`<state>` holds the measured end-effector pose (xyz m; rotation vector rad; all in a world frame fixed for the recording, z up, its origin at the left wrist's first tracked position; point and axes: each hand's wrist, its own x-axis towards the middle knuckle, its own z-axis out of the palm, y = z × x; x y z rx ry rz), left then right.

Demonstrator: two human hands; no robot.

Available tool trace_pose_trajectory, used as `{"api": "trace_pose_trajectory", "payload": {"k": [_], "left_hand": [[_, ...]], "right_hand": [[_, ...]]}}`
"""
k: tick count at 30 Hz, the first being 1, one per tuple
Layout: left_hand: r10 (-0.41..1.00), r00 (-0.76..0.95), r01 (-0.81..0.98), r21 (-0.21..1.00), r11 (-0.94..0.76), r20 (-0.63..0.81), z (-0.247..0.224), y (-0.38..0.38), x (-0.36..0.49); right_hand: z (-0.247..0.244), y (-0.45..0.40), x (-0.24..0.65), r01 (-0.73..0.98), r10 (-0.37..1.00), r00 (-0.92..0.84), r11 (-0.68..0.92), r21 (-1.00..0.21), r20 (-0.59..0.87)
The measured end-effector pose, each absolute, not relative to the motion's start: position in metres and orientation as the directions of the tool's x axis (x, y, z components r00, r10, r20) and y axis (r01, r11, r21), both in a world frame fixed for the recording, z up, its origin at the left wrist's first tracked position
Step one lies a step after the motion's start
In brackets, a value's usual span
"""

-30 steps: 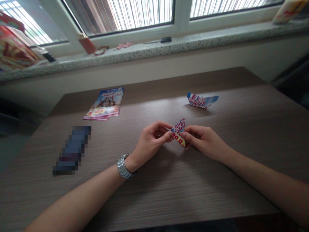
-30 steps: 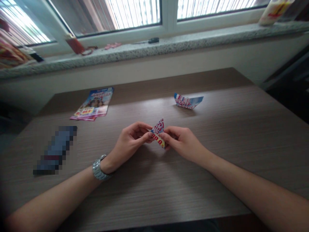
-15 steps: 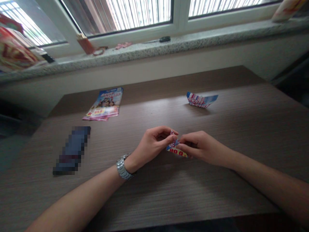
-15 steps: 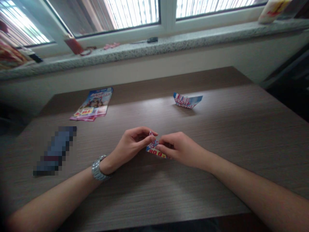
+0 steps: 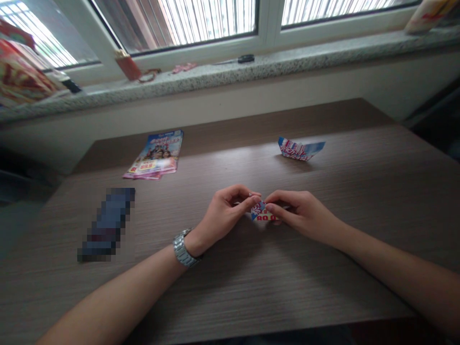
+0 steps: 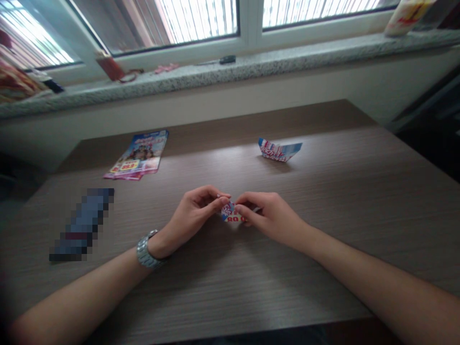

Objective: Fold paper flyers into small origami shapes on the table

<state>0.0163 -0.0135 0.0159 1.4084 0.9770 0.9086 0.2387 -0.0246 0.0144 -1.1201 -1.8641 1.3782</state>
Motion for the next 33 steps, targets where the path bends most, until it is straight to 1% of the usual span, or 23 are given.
{"api": "trace_pose_trajectory", "payload": {"k": [3, 8, 11, 16, 23, 28, 33], "left_hand": [[0.932, 0.363, 0.093, 0.995, -0.041, 0.005, 0.0167, -0.0147, 0.0163], [0.928, 0.362, 0.133, 0.981, -0.144, 0.087, 0.0163, -0.0151, 0.0144], [0.936, 0.336, 0.162, 0.973, -0.166, 0.104, 0.0148, -0.0142, 0.013], [0.945, 0.311, 0.209, 0.963, -0.171, 0.1, 0.0154, -0.0139, 0.0119], [0.961, 0.262, 0.218, 0.964, -0.152, 0.092, 0.0183, -0.0148, 0.0119], [0.959, 0.277, 0.149, 0.983, -0.11, 0.065, 0.0178, -0.0145, 0.0112], [0.951, 0.289, 0.181, 0.97, -0.163, 0.106, 0.0157, -0.0147, 0.0116]], "right_hand": [[0.0119, -0.0242, 0.2413, 0.314, 0.879, -0.476, 0.148, -0.938, -0.02], [0.0143, -0.0219, 0.2458, 0.444, 0.878, -0.473, 0.309, -0.841, 0.073], [0.017, -0.0218, 0.2451, 0.483, 0.876, -0.472, 0.353, -0.802, 0.101], [0.0183, -0.0225, 0.2442, 0.472, 0.887, -0.455, 0.317, -0.823, 0.08], [0.0146, -0.0214, 0.2469, 0.409, 0.898, -0.438, 0.236, -0.881, 0.038], [0.0145, -0.0205, 0.2467, 0.43, 0.904, -0.421, 0.267, -0.862, 0.07], [0.0164, -0.0189, 0.2479, 0.467, 0.902, -0.42, 0.308, -0.829, 0.098]]}}
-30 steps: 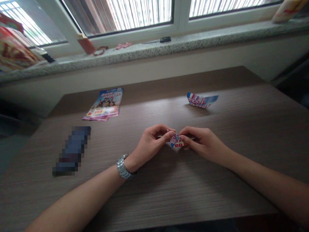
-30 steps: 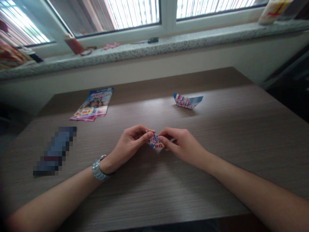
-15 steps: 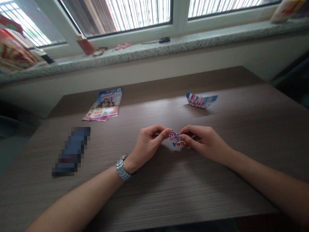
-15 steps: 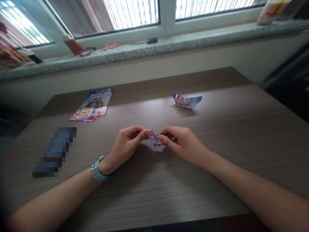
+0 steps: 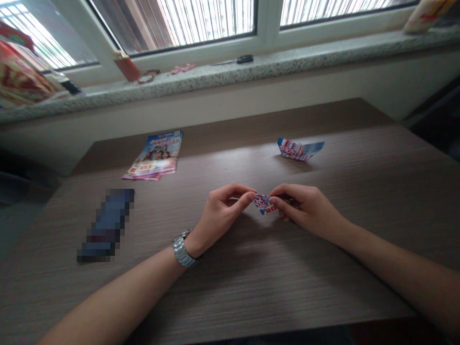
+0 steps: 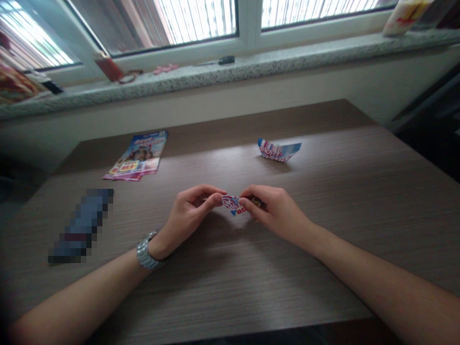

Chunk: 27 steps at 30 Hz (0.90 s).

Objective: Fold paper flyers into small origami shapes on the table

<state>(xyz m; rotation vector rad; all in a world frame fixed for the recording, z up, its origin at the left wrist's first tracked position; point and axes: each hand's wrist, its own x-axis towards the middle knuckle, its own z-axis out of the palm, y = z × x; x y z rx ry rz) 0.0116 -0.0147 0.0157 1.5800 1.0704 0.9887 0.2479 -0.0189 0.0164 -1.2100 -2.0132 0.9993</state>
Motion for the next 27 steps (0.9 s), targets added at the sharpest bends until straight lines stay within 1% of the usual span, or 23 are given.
{"api": "trace_pose_trajectory", "payload": {"k": [4, 11, 15, 22, 27], "left_hand": [[0.941, 0.316, 0.199, 0.962, -0.189, 0.119, 0.0138, -0.0144, 0.0124], [0.951, 0.282, 0.185, 0.966, -0.179, 0.122, 0.0156, -0.014, 0.0133], [0.936, 0.321, 0.215, 0.951, -0.221, 0.145, 0.0143, -0.0153, 0.0142], [0.866, 0.441, 0.305, 0.868, -0.392, 0.236, 0.0175, -0.02, 0.0166], [0.857, 0.435, 0.331, 0.837, -0.436, 0.275, 0.018, -0.0204, 0.0169]], "right_hand": [[0.0168, -0.0193, 0.2482, 0.474, 0.896, -0.429, 0.33, -0.816, 0.113], [0.0156, -0.0199, 0.2459, 0.403, 0.912, -0.399, 0.267, -0.875, 0.094], [0.0152, -0.0196, 0.2457, 0.414, 0.9, -0.401, 0.343, -0.843, 0.169], [0.0181, -0.0216, 0.2451, 0.443, 0.85, -0.452, 0.478, -0.758, 0.271], [0.019, -0.0232, 0.2426, 0.446, 0.822, -0.476, 0.532, -0.719, 0.313]]}}
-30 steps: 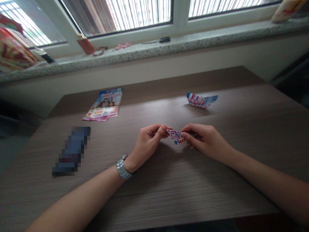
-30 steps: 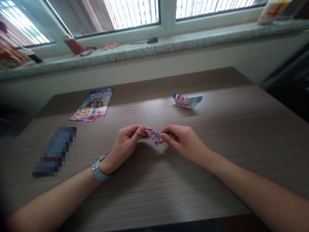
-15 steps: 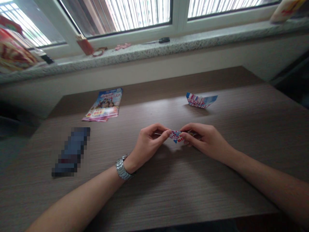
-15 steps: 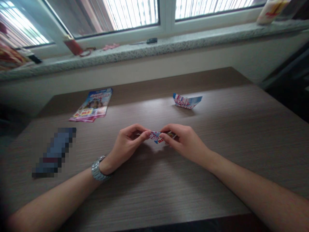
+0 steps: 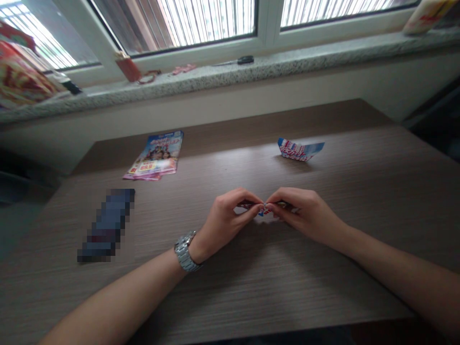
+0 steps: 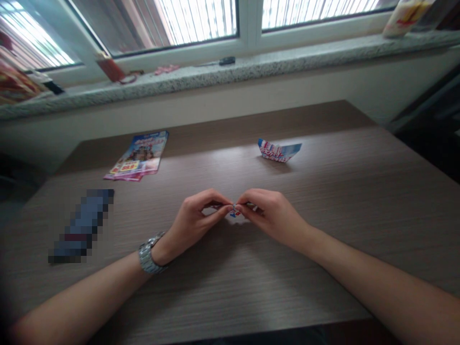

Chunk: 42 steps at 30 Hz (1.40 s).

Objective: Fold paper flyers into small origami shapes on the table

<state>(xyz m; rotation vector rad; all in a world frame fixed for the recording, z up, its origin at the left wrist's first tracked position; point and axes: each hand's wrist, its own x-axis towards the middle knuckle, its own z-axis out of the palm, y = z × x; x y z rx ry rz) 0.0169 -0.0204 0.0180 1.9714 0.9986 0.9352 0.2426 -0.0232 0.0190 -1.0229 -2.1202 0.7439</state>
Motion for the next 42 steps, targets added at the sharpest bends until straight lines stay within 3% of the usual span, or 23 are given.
{"api": "trace_pose_trajectory", "payload": {"k": [12, 30, 42], "left_hand": [[0.912, 0.333, 0.328, 0.877, -0.352, 0.241, 0.0158, -0.0143, 0.013], [0.853, 0.421, 0.355, 0.81, -0.467, 0.307, 0.0159, -0.0158, 0.0114], [0.887, 0.38, 0.344, 0.85, -0.399, 0.262, 0.0166, -0.0121, 0.0091]], "right_hand": [[0.0171, -0.0193, 0.2465, 0.429, 0.9, -0.389, 0.364, -0.827, 0.194], [0.0191, -0.019, 0.2502, 0.493, 0.861, -0.436, 0.472, -0.731, 0.262], [0.0176, -0.0156, 0.2495, 0.471, 0.88, -0.415, 0.426, -0.772, 0.233]]}}
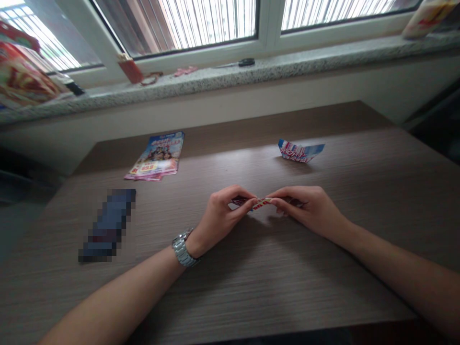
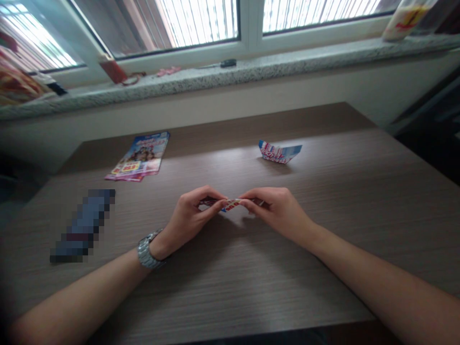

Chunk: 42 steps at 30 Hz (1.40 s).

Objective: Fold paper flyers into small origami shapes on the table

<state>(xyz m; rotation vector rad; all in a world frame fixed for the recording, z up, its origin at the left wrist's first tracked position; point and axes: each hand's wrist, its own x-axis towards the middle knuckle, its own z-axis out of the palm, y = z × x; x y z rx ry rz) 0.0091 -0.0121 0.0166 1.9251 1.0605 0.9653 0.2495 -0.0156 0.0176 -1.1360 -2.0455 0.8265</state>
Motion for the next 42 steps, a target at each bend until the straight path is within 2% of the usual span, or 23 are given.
{"api": "trace_pose_trajectory", "payload": {"k": [12, 28, 42], "left_hand": [[0.878, 0.384, 0.363, 0.828, -0.428, 0.285, 0.0182, -0.013, 0.0101], [0.858, 0.457, 0.332, 0.851, -0.408, 0.233, 0.0193, -0.0173, 0.0107], [0.837, 0.52, 0.182, 0.936, -0.301, 0.168, 0.0144, -0.0176, 0.0128]], "right_hand": [[0.019, -0.0168, 0.2512, 0.49, 0.863, -0.437, 0.465, -0.737, 0.253], [0.0136, -0.0154, 0.2522, 0.34, 0.917, -0.367, 0.286, -0.896, 0.154], [0.0188, -0.0202, 0.2514, 0.313, 0.895, -0.411, 0.316, -0.896, 0.172]]}}
